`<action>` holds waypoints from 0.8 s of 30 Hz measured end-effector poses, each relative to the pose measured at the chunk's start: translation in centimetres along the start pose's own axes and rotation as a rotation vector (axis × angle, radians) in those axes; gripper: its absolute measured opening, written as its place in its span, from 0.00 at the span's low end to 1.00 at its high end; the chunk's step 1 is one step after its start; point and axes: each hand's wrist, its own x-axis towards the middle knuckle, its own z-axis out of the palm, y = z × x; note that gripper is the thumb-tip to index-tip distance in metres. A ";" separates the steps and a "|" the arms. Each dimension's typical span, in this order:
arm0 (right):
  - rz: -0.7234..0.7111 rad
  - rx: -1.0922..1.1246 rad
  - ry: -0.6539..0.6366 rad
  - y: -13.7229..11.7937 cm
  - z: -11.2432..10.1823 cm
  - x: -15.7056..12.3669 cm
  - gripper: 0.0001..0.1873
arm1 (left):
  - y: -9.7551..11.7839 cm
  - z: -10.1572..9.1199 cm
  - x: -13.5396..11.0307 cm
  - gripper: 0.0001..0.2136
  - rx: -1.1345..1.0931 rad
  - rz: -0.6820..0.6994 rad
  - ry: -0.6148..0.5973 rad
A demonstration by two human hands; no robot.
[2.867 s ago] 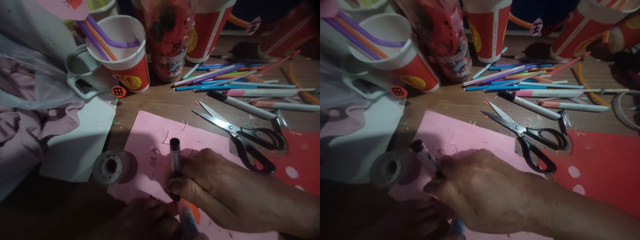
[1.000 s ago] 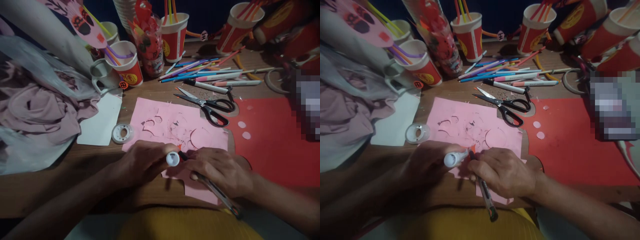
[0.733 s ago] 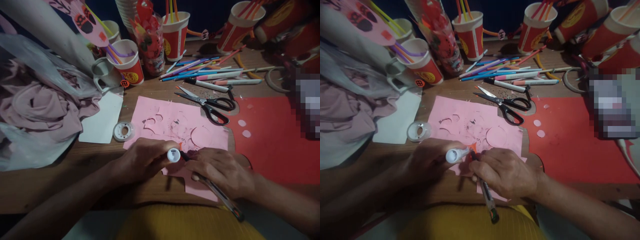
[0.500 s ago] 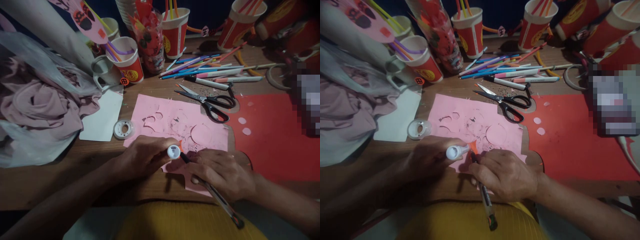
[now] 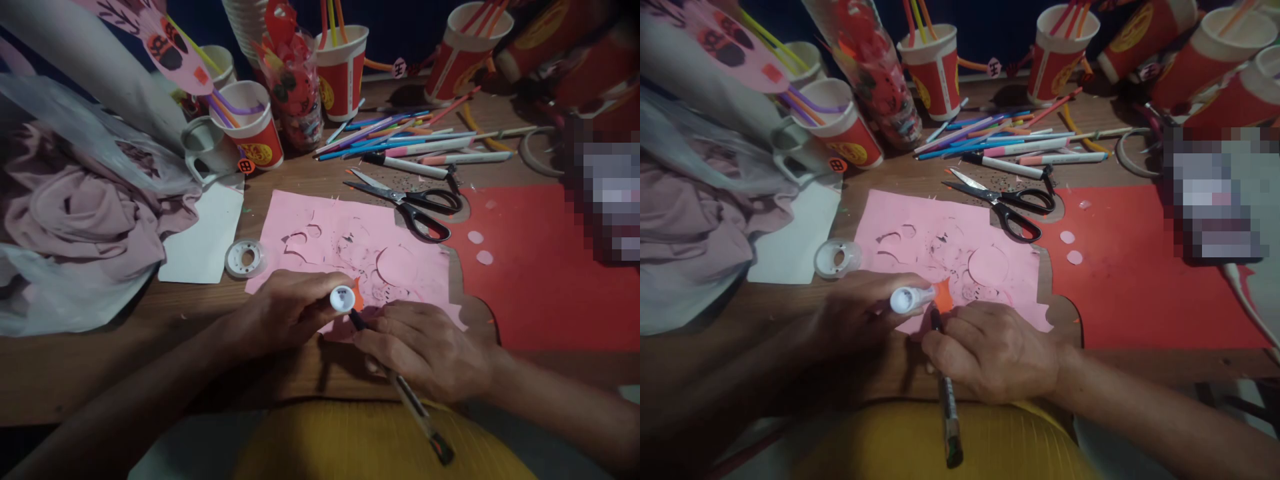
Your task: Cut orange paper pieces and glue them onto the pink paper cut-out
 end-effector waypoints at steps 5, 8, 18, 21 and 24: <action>-0.016 -0.034 0.033 -0.1 0.4 0.0 0.10 | -0.3 0.5 -0.2 0.05 0.044 0.013 0.050; -0.025 -0.038 0.030 -0.2 0.7 0.0 0.10 | -0.5 0.8 -0.4 0.05 0.048 0.019 0.083; -0.007 -0.098 0.061 -0.7 1.0 0.5 0.10 | -0.1 0.5 -0.2 0.09 0.039 0.022 0.051; 0.000 -0.101 0.068 -0.8 1.3 0.7 0.10 | -0.2 0.4 -0.1 0.10 0.073 0.051 0.071; 0.007 -0.103 0.077 -0.8 1.5 1.0 0.10 | -0.2 0.4 -0.1 0.09 0.118 0.046 0.052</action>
